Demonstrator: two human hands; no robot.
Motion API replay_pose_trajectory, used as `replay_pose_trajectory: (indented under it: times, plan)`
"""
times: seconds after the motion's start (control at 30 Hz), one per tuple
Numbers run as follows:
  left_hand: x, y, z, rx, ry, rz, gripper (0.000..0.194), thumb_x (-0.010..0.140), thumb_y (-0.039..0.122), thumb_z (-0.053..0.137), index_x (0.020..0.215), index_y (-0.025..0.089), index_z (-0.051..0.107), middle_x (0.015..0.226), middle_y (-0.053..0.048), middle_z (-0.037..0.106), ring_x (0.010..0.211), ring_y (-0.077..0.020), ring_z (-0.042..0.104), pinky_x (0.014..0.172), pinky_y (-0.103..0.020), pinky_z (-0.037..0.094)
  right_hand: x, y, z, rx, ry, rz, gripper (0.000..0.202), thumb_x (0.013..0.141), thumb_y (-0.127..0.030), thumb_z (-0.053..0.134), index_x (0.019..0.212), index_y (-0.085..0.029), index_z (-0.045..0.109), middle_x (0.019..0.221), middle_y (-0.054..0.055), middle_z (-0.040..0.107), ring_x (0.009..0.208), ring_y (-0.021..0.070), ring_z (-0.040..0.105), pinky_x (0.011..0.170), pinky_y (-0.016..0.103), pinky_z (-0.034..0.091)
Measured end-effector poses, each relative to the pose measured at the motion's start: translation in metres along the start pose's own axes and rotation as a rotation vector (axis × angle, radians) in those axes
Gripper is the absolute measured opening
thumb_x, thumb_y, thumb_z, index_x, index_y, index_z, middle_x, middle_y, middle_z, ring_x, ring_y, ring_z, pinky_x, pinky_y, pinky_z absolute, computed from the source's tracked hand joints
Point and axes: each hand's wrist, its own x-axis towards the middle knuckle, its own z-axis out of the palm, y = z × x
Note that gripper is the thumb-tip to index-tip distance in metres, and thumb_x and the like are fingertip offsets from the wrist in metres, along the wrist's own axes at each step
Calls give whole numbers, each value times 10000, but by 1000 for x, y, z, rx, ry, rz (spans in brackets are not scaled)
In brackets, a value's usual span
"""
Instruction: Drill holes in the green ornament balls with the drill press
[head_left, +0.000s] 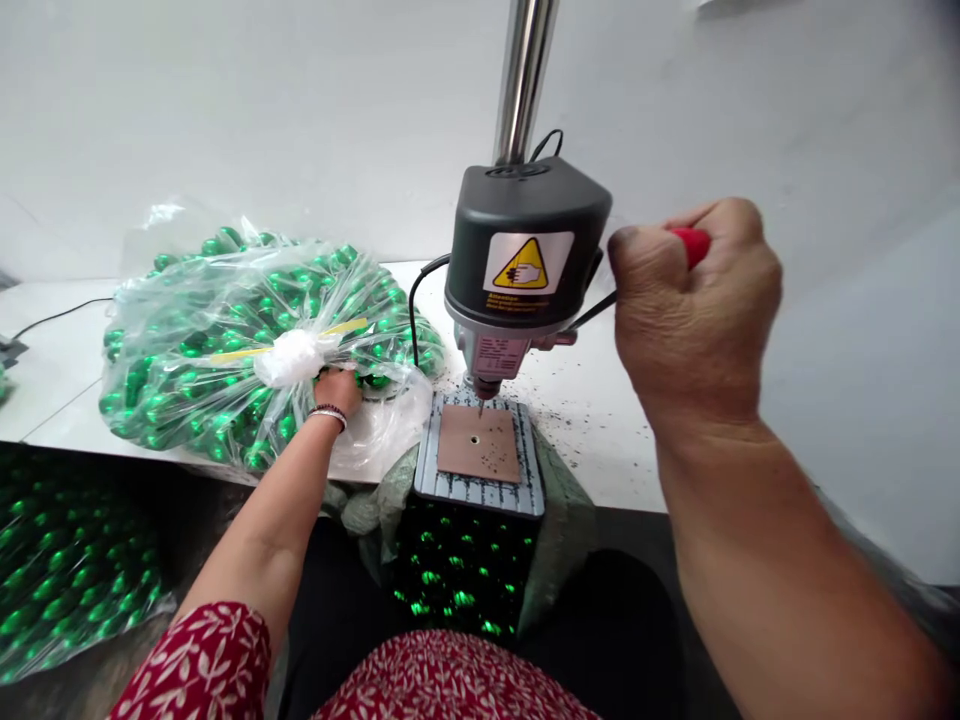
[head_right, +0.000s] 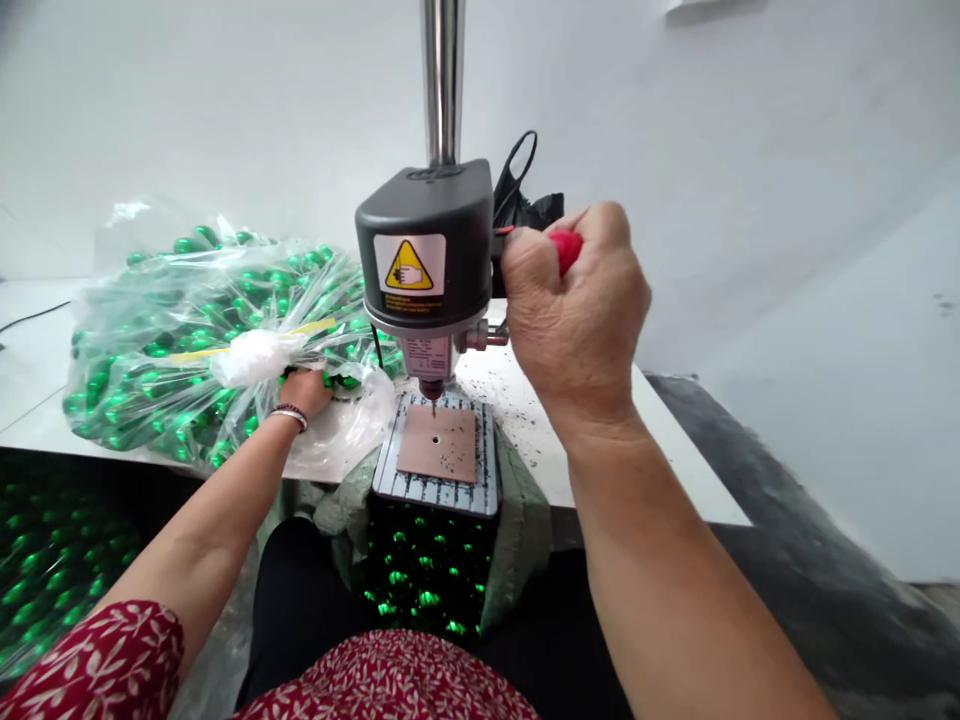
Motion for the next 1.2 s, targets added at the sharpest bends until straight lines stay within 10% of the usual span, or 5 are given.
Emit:
replay_pose_trajectory:
  times: [0.2, 0.37, 0.53, 0.97, 1.2]
  plan:
    - [-49, -2, -12, -576, -47, 179, 593, 795, 388, 721, 1329, 147, 629, 1182, -132, 738, 1039, -289, 689, 894, -363, 526, -1, -13, 0, 51, 33, 36, 245, 926, -289, 525, 746, -190, 390, 663, -80, 382, 676, 41, 410, 734, 287, 344]
    - [-106, 12, 1, -1588, -493, 223, 767, 737, 482, 794, 1406, 210, 537, 1040, -47, 724, 755, -152, 686, 697, -269, 522, -2, -12, 1, 50, 43, 43, 253, 927, -303, 522, 748, -200, 378, 681, -77, 372, 695, 46, 406, 744, 287, 331]
    - [-128, 41, 28, -1982, -770, 107, 617, 737, 529, 837, 1212, 207, 611, 1040, -69, 734, 776, -148, 708, 674, -244, 532, -1, -6, 1, 73, 24, 2, 244, 929, -316, 522, 768, -201, 379, 697, -72, 383, 703, 50, 395, 758, 286, 353]
    - [-120, 62, 22, -1174, -333, 362, 625, 738, 387, 811, 1305, 185, 639, 1225, -79, 699, 1107, -245, 641, 990, -363, 502, -1, -2, 2, 174, 20, -19, 256, 927, -284, 568, 779, -203, 375, 680, -79, 390, 662, 41, 350, 821, 276, 449]
    - [-108, 78, 12, -1040, -443, 392, 546, 836, 408, 675, 1318, 167, 588, 991, -30, 689, 636, -118, 608, 663, -283, 524, 1, -10, 1, 106, -5, 30, 268, 941, -252, 524, 749, -215, 341, 685, -67, 349, 673, 49, 364, 822, 274, 417]
